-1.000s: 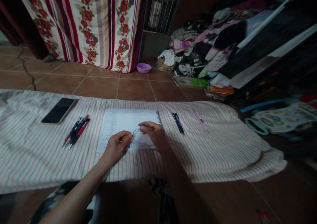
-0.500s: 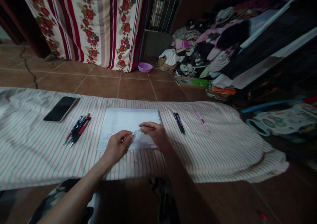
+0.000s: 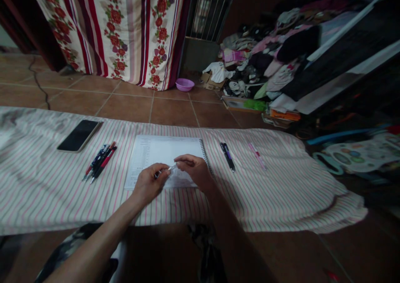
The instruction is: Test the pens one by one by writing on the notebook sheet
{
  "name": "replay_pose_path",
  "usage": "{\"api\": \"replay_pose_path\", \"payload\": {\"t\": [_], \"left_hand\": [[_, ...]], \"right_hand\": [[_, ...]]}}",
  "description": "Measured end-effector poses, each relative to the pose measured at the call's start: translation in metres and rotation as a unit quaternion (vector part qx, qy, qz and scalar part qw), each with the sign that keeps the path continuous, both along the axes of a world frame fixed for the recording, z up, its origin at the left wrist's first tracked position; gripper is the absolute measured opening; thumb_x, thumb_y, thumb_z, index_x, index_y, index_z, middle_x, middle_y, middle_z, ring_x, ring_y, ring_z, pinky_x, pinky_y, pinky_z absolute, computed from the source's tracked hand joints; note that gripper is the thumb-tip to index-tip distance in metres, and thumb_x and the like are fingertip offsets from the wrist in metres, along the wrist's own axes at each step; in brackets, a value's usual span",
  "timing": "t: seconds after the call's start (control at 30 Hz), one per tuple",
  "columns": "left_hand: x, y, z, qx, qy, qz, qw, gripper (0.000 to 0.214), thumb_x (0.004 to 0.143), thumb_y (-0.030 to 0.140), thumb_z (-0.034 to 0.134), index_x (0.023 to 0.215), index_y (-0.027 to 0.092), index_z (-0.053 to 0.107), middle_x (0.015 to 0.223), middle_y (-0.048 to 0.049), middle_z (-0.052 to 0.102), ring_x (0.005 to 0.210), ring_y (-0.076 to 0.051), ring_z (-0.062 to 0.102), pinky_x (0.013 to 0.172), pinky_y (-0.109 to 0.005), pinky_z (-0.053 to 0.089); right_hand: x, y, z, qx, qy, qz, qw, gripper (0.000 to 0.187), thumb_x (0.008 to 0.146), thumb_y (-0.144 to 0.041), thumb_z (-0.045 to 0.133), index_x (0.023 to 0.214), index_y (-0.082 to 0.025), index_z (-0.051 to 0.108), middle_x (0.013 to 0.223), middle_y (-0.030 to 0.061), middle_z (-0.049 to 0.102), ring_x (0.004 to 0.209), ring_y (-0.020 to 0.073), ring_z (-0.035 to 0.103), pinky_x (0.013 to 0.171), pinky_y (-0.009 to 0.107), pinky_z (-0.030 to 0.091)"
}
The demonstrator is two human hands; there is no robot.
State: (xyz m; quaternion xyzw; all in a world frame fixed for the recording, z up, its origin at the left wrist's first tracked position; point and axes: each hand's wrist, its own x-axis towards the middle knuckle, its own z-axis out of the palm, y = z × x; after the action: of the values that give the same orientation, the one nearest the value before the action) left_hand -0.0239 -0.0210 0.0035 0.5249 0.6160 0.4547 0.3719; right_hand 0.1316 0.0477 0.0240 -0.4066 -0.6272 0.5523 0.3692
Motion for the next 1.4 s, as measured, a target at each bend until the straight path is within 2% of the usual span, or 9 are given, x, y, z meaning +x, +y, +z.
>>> {"api": "replay_pose_path", "payload": {"t": [0.23,0.37,0.57,0.73,0.9,1.27,1.4], "left_hand": [[0.001,0.002,0.002,0.021,0.000,0.015,1.000,0.022,0.071,0.036,0.061,0.083,0.020,0.070,0.071,-0.0029,0.066,0.065,-0.016,0.057,0.061,-0.026,0.043],[0.002,0.002,0.004,0.039,0.003,0.002,0.999,0.018,0.071,0.030,0.061,0.083,0.021,0.070,0.073,-0.0025,0.066,0.067,-0.016,0.058,0.063,-0.026,0.044],[0.001,0.002,0.003,0.066,0.057,-0.030,0.996,0.022,0.074,0.024,0.054,0.090,0.021,0.070,0.073,-0.0028,0.065,0.066,-0.016,0.057,0.061,-0.026,0.044],[-0.001,0.000,0.004,0.085,0.070,-0.052,0.993,0.022,0.077,0.024,0.054,0.093,0.020,0.068,0.076,-0.0044,0.064,0.068,-0.016,0.058,0.060,-0.026,0.043],[-0.002,-0.001,0.008,0.092,0.073,-0.075,0.990,0.021,0.079,0.025,0.053,0.093,0.020,0.068,0.088,-0.0067,0.065,0.079,-0.017,0.059,0.068,-0.028,0.045],[-0.003,0.000,0.001,0.095,0.131,-0.052,0.985,0.021,0.081,0.027,0.050,0.089,0.020,0.068,0.075,-0.0041,0.065,0.071,-0.016,0.060,0.065,-0.028,0.046],[-0.005,-0.001,-0.004,0.087,0.143,-0.044,0.985,0.024,0.082,0.029,0.050,0.096,0.020,0.067,0.086,-0.0049,0.069,0.079,-0.018,0.063,0.072,-0.030,0.047]], "right_hand": [[-0.003,-0.004,0.006,0.006,-0.019,0.016,1.000,0.010,0.065,-0.024,0.064,0.073,-0.020,0.070,0.063,-0.0016,0.065,0.057,0.0106,0.055,0.055,0.022,0.042],[-0.004,-0.005,0.007,0.008,-0.016,0.020,1.000,0.011,0.065,-0.026,0.064,0.073,-0.020,0.069,0.064,-0.0015,0.066,0.058,0.0112,0.057,0.057,0.023,0.044],[-0.004,-0.005,0.005,0.007,-0.007,0.018,1.000,0.011,0.066,-0.026,0.065,0.075,-0.021,0.069,0.068,-0.0011,0.067,0.062,0.0124,0.060,0.060,0.025,0.046],[-0.003,-0.004,0.006,0.004,-0.007,0.013,1.000,0.012,0.066,-0.026,0.065,0.076,-0.021,0.068,0.067,-0.0015,0.066,0.060,0.0117,0.058,0.058,0.024,0.044],[-0.003,-0.005,0.008,0.011,-0.010,0.005,1.000,0.010,0.066,-0.024,0.064,0.074,-0.020,0.068,0.065,-0.0019,0.065,0.059,0.0116,0.058,0.057,0.023,0.043],[-0.003,-0.006,0.002,0.072,-0.072,0.008,0.995,0.010,0.071,-0.026,0.062,0.076,-0.019,0.065,0.070,0.0006,0.066,0.066,0.0135,0.061,0.063,0.025,0.046],[-0.003,-0.007,0.001,0.077,-0.081,0.012,0.994,0.011,0.073,-0.027,0.060,0.078,-0.017,0.063,0.068,0.0003,0.065,0.064,0.0129,0.060,0.061,0.024,0.046]]}}
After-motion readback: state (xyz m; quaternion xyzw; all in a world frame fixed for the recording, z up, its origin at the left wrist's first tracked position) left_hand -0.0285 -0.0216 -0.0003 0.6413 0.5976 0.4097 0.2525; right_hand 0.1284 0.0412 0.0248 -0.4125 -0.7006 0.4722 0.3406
